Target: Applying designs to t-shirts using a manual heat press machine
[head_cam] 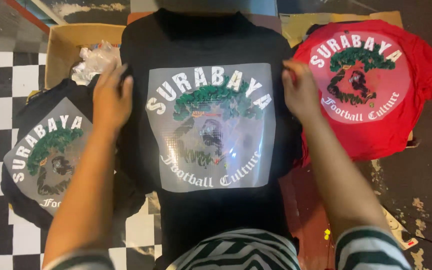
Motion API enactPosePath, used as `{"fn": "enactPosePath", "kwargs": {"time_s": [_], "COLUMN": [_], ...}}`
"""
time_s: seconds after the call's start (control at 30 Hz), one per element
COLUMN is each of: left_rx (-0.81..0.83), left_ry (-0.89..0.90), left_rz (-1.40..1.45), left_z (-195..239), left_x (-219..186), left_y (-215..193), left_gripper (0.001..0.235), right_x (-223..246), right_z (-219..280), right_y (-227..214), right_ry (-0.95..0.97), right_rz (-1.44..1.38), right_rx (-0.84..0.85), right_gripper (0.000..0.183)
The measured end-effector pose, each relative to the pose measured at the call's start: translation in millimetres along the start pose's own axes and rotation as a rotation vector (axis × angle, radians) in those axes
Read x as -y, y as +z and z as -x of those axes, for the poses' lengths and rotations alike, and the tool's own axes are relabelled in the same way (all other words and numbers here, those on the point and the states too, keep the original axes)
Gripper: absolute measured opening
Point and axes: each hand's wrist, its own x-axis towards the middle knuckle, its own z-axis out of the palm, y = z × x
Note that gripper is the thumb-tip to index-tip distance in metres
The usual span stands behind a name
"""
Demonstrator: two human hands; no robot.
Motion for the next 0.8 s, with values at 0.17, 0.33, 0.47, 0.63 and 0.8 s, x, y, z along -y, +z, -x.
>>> {"fn": "enactPosePath", "kwargs": {"time_s": [0.17, 0.33, 0.47, 0.63, 0.8], "left_rx": [-0.027, -0.013, -0.054, -0.108, -0.009], "left_ry": [-0.364, -0.505, -0.474, -0.413, -0.472], "left_rz": [0.111, 0.280, 0.302, 0.326, 0.225], "left_z": [91, 96, 36, -38, -70], "left_x": [28, 49, 61, 97, 41], "left_y": [2, 14, 28, 71, 44], "left_gripper": [0.043, 0.037, 0.038, 0.037, 0.049], "right_x": [-15, -29, -62, -94, -98], "right_z": [75, 79, 31, -24, -59], "right_y": [3, 4, 24, 61, 61], "right_ry": [0.651, 0.659, 0.514, 0.471, 0.486], "right_rz": [-0.022, -0.044, -0.229, -0.413, -0.065], "right_rx": [0.056, 0.028, -0.104, -0.219, -0.209], "right_gripper": [0.029, 0.018, 0.013, 0.016, 0.038]}}
